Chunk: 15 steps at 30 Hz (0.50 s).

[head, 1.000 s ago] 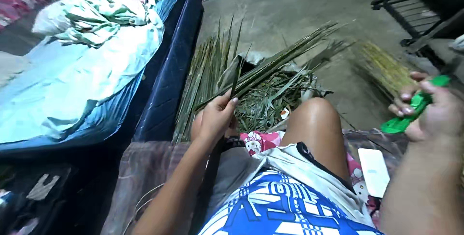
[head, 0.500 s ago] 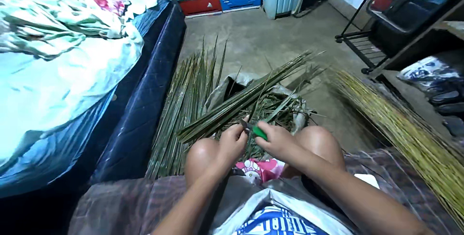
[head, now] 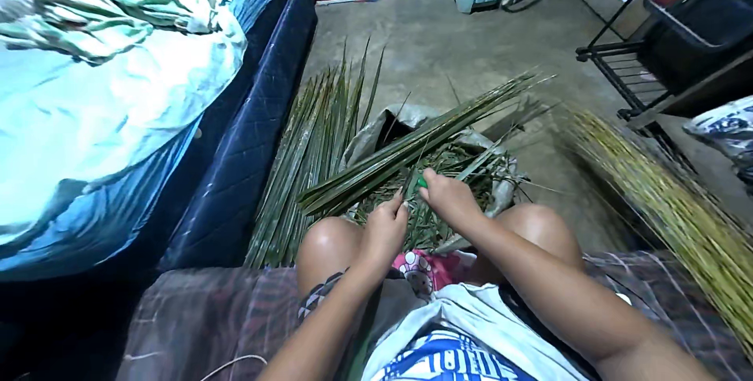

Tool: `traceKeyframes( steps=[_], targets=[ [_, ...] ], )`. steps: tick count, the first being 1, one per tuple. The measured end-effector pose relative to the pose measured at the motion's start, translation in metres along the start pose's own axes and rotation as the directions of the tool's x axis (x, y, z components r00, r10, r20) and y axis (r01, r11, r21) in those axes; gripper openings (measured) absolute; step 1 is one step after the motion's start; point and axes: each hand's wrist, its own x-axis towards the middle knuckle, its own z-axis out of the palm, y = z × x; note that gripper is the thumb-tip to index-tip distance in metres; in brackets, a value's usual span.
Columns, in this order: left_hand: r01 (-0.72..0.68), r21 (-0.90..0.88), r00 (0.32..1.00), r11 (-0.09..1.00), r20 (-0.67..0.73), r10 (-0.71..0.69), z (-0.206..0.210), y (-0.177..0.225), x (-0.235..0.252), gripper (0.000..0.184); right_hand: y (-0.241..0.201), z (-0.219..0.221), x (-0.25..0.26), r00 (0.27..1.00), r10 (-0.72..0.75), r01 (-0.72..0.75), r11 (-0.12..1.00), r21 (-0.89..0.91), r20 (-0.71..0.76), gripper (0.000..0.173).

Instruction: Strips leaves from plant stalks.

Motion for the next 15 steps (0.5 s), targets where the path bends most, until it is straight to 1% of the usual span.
traceKeyframes(
  steps=[2,4,5,7,9,10,12,15],
  targets=[
    [0.005,0.006,1.000,1.000,0.010,-0.005,0.000,0.002,0.002,0.044,0.005,-0.006,0.013,0.995,0.089,-0.089,0.996,0.009,-0.041,0.036],
    [0.008,0.004,1.000,1.000,0.014,-0.008,0.000,0.004,0.005,0.044,0.011,-0.014,0.016,0.990,0.134,-0.131,0.989,0.066,-0.046,0.034],
    [0.013,0.005,1.000,1.000,0.010,-0.013,-0.001,0.005,0.007,0.044,0.013,-0.018,0.013,0.993,0.119,-0.116,0.987,0.111,-0.024,0.034],
    [0.021,0.004,1.000,1.000,-0.012,-0.021,-0.002,0.005,0.012,0.043,0.015,-0.017,0.002,0.999,0.007,-0.019,0.970,0.242,0.050,0.033],
    [0.028,0.013,0.999,1.000,-0.029,-0.028,-0.002,0.004,0.016,0.042,0.010,-0.006,-0.014,0.982,-0.116,0.062,0.943,0.328,0.146,0.031],
    [0.032,0.022,0.999,0.999,-0.039,-0.031,-0.002,0.003,0.017,0.042,0.006,0.002,-0.020,0.973,-0.147,0.077,0.935,0.346,0.180,0.030],
    [0.042,0.049,0.998,0.998,-0.049,-0.040,0.000,0.001,0.016,0.044,-0.003,0.013,-0.027,0.963,-0.143,0.064,0.944,0.324,0.227,0.029],
    [0.026,0.145,0.999,0.989,-0.047,-0.019,0.003,-0.004,0.013,0.041,-0.008,0.014,-0.022,0.979,-0.070,0.033,0.982,0.187,0.193,0.032]
  ],
)
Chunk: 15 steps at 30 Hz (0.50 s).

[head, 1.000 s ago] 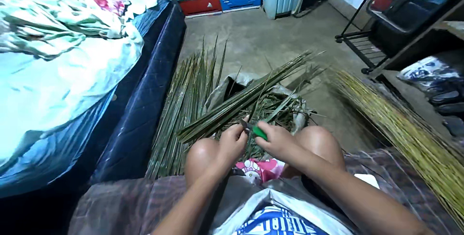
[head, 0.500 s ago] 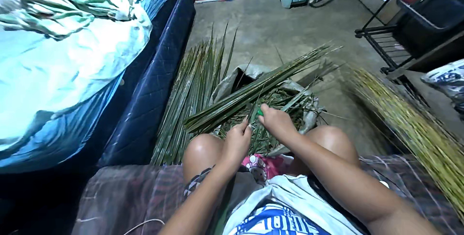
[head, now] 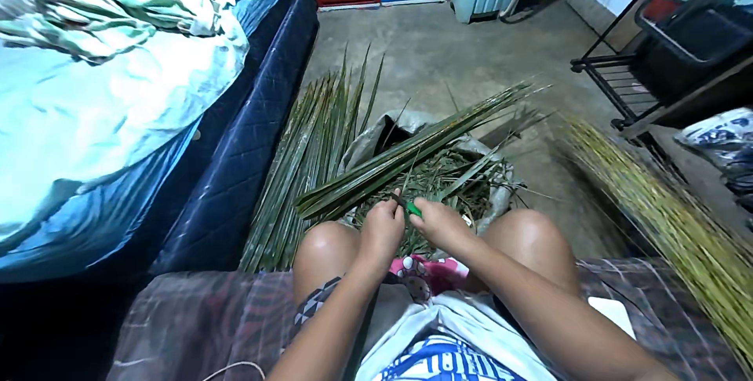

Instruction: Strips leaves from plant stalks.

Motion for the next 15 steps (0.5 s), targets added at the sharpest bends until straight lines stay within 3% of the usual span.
traceKeyframes(
  steps=[3,7,11,15],
  targets=[
    [-0.011,0.079,1.000,0.997,0.028,0.009,0.001,0.002,-0.005,0.045,0.007,-0.008,0.018,0.988,0.089,-0.101,0.991,-0.087,-0.126,0.037],
    [-0.029,0.059,0.998,0.998,0.049,0.026,0.001,0.001,-0.010,0.045,0.031,-0.030,0.041,0.941,0.223,-0.218,0.975,0.046,-0.255,0.036],
    [-0.008,-0.163,0.998,0.987,0.058,0.018,0.002,-0.010,-0.003,0.042,0.026,-0.017,0.021,0.982,0.050,-0.033,0.995,0.098,-0.180,0.033],
    [0.044,-0.448,0.997,0.893,0.071,-0.014,0.003,-0.023,0.006,0.032,0.012,0.008,0.001,0.995,-0.096,0.096,0.995,-0.019,-0.024,0.032]
  ],
)
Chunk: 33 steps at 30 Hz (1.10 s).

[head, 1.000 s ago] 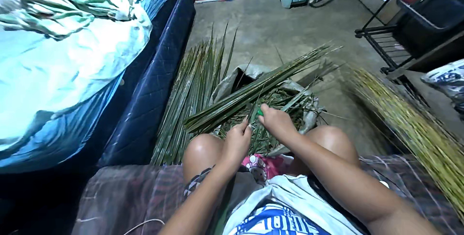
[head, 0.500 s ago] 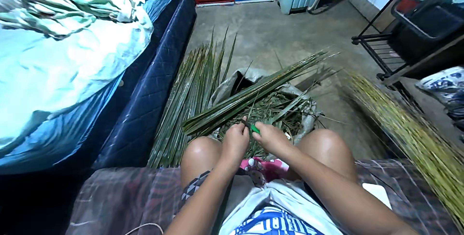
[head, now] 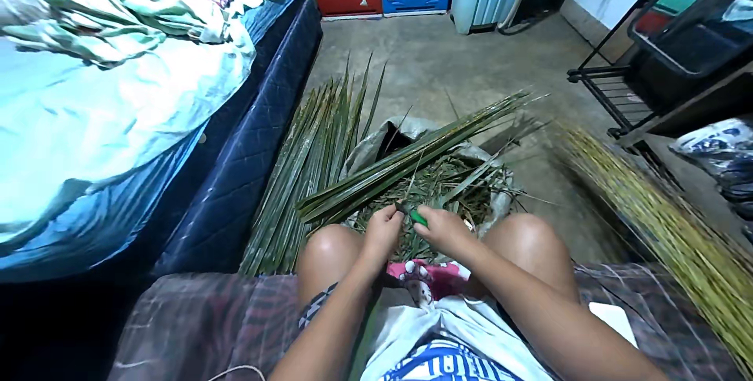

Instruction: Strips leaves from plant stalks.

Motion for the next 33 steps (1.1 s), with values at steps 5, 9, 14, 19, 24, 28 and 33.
traceKeyframes(
  steps=[5,9,14,19,24,28,33],
  targets=[
    [0.018,-0.156,0.999,0.988,0.052,-0.010,0.001,0.002,-0.006,0.036,0.013,-0.019,0.021,0.976,0.136,-0.142,0.990,-0.024,-0.170,0.034],
    [0.008,-0.217,0.996,0.976,0.083,0.010,0.006,0.000,-0.009,0.035,0.034,-0.038,0.034,0.925,0.250,-0.212,0.965,0.155,-0.285,0.033],
    [0.050,-0.281,0.993,0.959,0.116,-0.018,0.002,0.001,-0.006,0.030,0.015,-0.013,0.009,0.998,-0.011,0.015,0.997,0.071,-0.062,0.030],
    [0.044,-0.302,0.989,0.952,0.150,0.002,0.005,0.001,-0.004,0.033,0.014,-0.021,0.015,0.989,0.102,-0.103,0.995,-0.003,-0.108,0.032],
    [0.034,-0.275,0.982,0.961,0.188,0.019,0.008,-0.001,-0.006,0.035,0.054,-0.041,0.041,0.909,0.298,-0.184,0.914,0.362,-0.290,0.037],
    [0.041,-0.211,0.976,0.977,0.218,0.006,0.010,-0.002,-0.003,0.035,0.043,-0.018,0.038,0.990,0.119,-0.043,0.781,0.623,-0.081,0.036],
    [0.069,-0.074,0.945,0.995,0.323,-0.042,0.016,0.003,-0.004,0.040,0.049,-0.026,0.040,0.983,0.175,-0.082,0.671,0.737,-0.051,0.024]
  ],
)
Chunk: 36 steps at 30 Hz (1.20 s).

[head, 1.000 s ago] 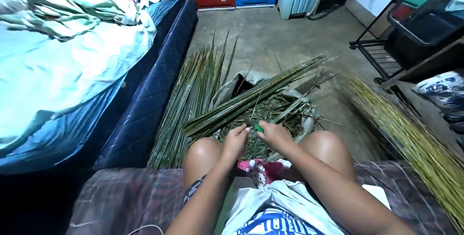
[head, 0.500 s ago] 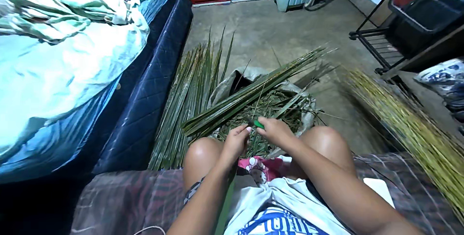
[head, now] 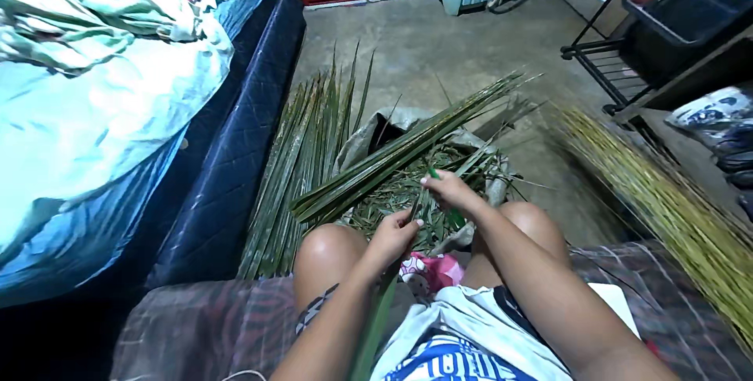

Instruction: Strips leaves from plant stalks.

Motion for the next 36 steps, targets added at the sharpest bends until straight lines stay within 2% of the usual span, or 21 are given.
traceKeyframes(
  steps=[4,6,8,10,11,13,17,19,22,24,28,30,32,34,36],
  targets=[
    [0.031,0.096,0.999,0.995,-0.029,-0.028,0.005,-0.002,0.002,0.039,0.011,-0.015,0.012,0.966,-0.095,0.066,0.990,-0.124,-0.240,0.026],
    [0.040,0.209,0.997,0.977,-0.076,-0.025,0.004,-0.004,0.005,0.041,0.009,-0.008,0.003,0.983,-0.084,0.039,0.964,-0.262,-0.163,0.028],
    [0.057,0.316,0.992,0.947,-0.123,-0.019,0.001,-0.007,0.011,0.043,0.005,0.006,-0.015,0.999,-0.021,0.036,0.900,-0.434,0.039,0.030],
    [0.088,0.372,0.985,0.924,-0.169,-0.025,-0.001,-0.007,0.014,0.040,0.009,0.025,-0.031,0.982,0.035,0.074,0.832,-0.550,0.186,0.030],
    [0.113,0.390,0.982,0.914,-0.187,-0.042,-0.001,-0.005,0.013,0.043,0.010,0.034,-0.038,0.975,0.060,0.075,0.814,-0.576,0.212,0.030],
    [0.153,0.408,0.976,0.900,-0.202,-0.074,-0.003,0.001,0.009,0.045,0.009,0.047,-0.046,0.979,0.081,0.055,0.784,-0.618,0.190,0.031],
    [0.136,0.465,0.978,0.875,-0.204,-0.044,0.000,-0.001,0.009,0.039,-0.001,0.048,-0.037,0.997,0.063,-0.011,0.618,-0.786,0.035,0.037],
    [0.134,0.470,0.982,0.872,-0.183,-0.052,0.002,0.000,0.010,0.046,-0.003,0.042,-0.023,0.995,0.060,-0.098,0.584,-0.806,-0.078,0.038],
    [0.122,0.472,0.984,0.873,-0.176,-0.043,0.003,-0.002,0.010,0.048,-0.002,0.029,-0.008,0.981,0.055,-0.180,0.620,-0.763,-0.186,0.037],
    [0.122,0.467,0.983,0.876,-0.182,-0.040,0.001,-0.003,0.011,0.047,-0.002,0.028,-0.012,0.989,0.073,-0.142,0.674,-0.725,-0.126,0.036],
    [0.161,0.510,0.976,0.845,-0.209,-0.060,-0.003,0.002,0.010,0.042,0.006,0.045,-0.035,0.984,0.099,0.014,0.791,-0.612,0.150,0.032],
    [0.190,0.554,0.973,0.810,-0.218,-0.079,-0.002,0.004,0.010,0.045,0.009,0.052,-0.040,0.976,0.115,0.022,0.797,-0.603,0.187,0.032],
    [0.182,0.562,0.972,0.807,-0.226,-0.061,0.000,0.003,0.010,0.042,0.007,0.049,-0.037,0.987,0.117,-0.015,0.743,-0.670,0.108,0.034],
    [0.158,0.577,0.977,0.801,-0.208,-0.043,0.002,0.003,0.010,0.047,0.006,0.039,-0.026,0.994,0.104,-0.085,0.672,-0.736,-0.020,0.036],
    [0.155,0.591,0.980,0.792,-0.194,-0.047,0.005,0.003,0.010,0.049,0.006,0.026,-0.014,0.988,0.096,-0.153,0.654,-0.741,-0.120,0.037]
  ],
)
